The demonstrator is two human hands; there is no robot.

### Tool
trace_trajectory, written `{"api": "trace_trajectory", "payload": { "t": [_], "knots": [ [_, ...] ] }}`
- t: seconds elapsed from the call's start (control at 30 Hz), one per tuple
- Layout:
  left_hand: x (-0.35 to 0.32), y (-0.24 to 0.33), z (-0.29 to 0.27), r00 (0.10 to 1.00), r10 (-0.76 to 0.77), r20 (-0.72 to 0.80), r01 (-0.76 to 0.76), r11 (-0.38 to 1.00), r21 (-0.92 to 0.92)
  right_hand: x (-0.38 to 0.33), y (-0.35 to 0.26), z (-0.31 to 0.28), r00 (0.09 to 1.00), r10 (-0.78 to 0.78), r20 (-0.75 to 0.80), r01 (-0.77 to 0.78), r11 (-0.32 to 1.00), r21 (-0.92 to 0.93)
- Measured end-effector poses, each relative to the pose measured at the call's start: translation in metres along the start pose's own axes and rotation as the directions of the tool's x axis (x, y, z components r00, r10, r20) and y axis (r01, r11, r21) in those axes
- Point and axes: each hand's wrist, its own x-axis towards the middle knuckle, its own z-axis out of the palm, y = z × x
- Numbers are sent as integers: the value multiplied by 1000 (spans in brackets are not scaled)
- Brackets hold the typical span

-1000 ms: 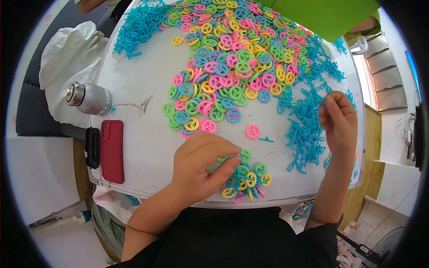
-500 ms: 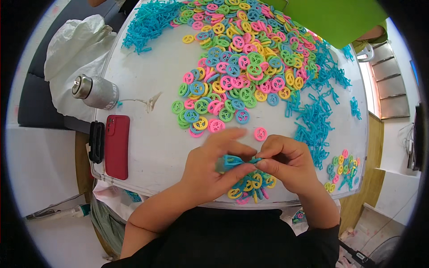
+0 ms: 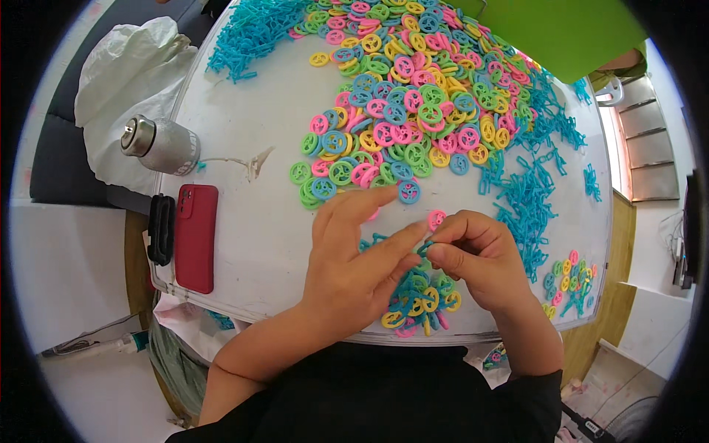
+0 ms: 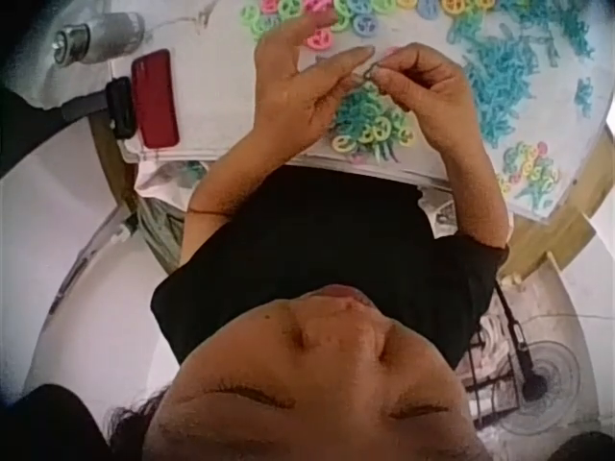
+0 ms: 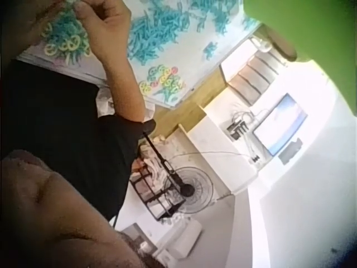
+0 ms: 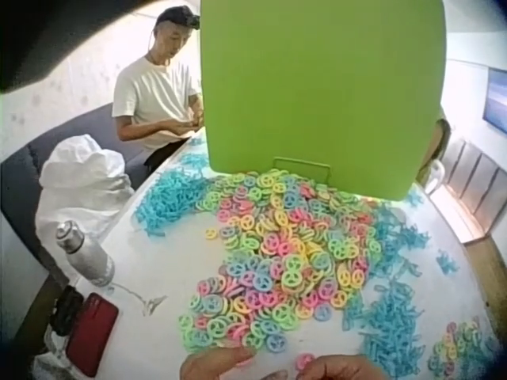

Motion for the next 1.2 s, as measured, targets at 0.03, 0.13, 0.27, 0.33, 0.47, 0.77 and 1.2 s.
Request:
{"api": "trace_trajectory", "payload": {
  "t": [0.03,0.13,0.27,0.33,0.47,0.77,1.2],
  "knots": [
    [1,5,-2,1000,-16,8,16,999,-30,1,1,0,1000,0,1,0,1000,0],
    [-1,4,0,987,-137,81,153,957,-245,2,2,1,999,-5,-39,6,999,48],
    [-10,2,-4,905,-256,340,391,187,-901,0,-2,4,993,-114,24,112,993,47],
    [-7,-14,-2,942,-169,289,329,310,-892,-3,-5,4,983,-180,29,179,984,23],
    [-11,-20,-2,918,-139,371,395,391,-831,2,-9,-4,894,-404,194,448,823,-350],
    [-4,5,-3,769,-242,592,610,1,-792,10,-19,-9,738,-521,428,674,562,-479],
    [-4,1,-4,931,-256,261,365,674,-641,61,-27,-17,844,-507,173,366,311,-877]
  ]
}}
